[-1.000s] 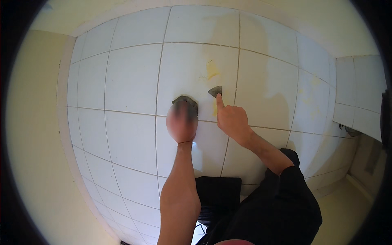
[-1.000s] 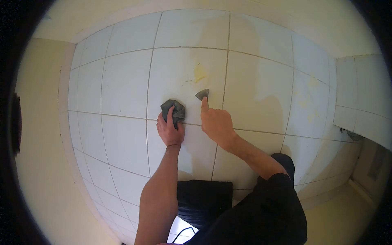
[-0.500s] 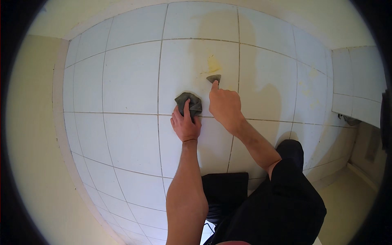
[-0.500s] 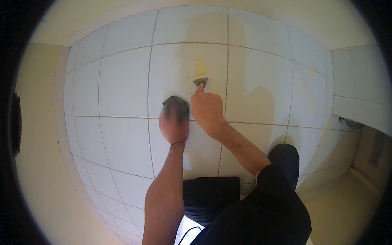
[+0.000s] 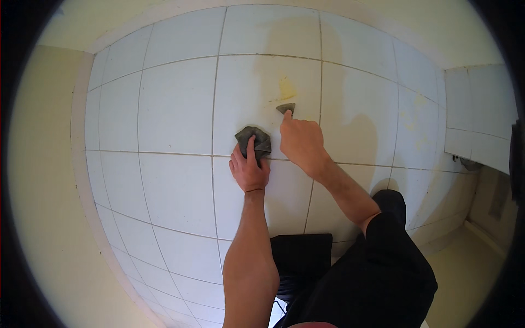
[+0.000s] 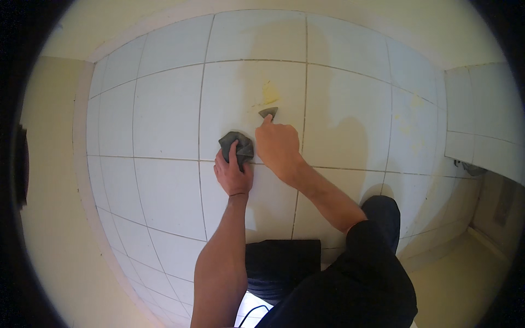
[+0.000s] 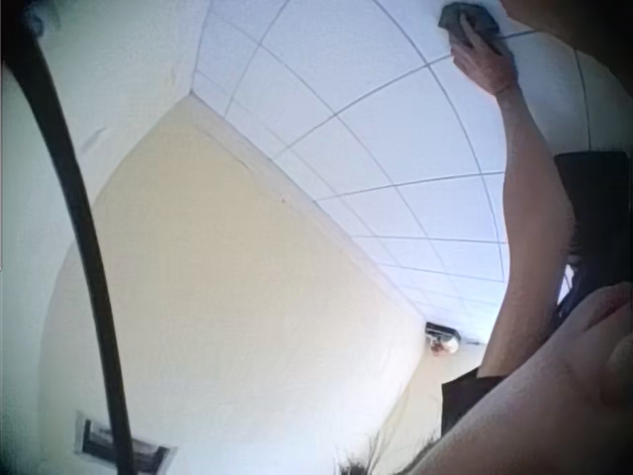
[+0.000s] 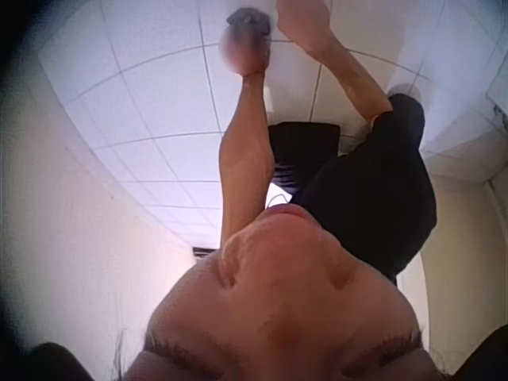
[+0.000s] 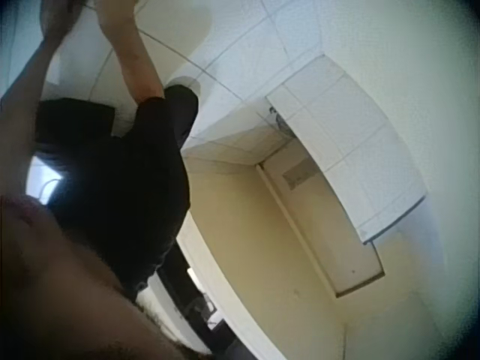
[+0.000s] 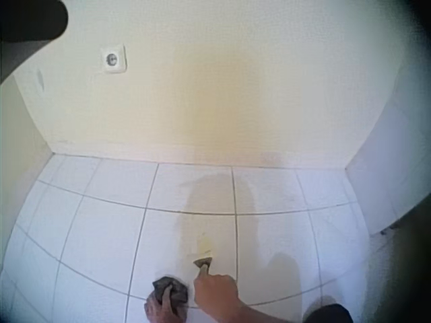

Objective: The person scrapes yellow residue off white floor tiles using a putty knife and wipes the area with a dark cloth.

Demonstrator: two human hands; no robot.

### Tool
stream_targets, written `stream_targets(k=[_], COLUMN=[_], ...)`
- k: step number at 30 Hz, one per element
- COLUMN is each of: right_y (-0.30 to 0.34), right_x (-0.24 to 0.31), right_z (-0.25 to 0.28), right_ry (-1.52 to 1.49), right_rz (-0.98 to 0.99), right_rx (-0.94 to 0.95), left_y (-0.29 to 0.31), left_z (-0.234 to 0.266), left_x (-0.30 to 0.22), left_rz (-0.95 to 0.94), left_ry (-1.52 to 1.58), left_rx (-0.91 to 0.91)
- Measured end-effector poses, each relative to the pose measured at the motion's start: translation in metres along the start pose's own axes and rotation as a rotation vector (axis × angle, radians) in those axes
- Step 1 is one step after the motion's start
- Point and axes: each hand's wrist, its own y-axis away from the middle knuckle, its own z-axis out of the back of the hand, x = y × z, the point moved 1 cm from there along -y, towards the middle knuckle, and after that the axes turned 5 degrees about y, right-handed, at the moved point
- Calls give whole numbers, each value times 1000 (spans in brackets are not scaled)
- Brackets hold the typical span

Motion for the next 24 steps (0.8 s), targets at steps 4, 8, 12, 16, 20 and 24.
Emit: stream_targets(k=[4, 8, 12, 16, 20, 24], right_y=[9, 35, 49, 50, 41, 44], right_x=[-15, -52, -61, -58, -72, -65], right_z=[-4, -24, -23, -20, -41, -27], right_ry=[45, 126, 135, 109, 98, 45], right_rz=[61, 156, 140, 136, 117, 163], right_rx=[94, 37, 102, 90, -15, 79], left_y=[-1, -2, -3, -1, -3, 0], left_z=[3, 1, 3, 2, -3, 1], left_x=[2, 2, -2, -1, -9, -7], left_rz=[7, 17, -3, -8, -3, -15], left_ry=[-22, -21, 6, -18, 4, -28], left_rx=[-4, -11, -22, -56, -62, -91])
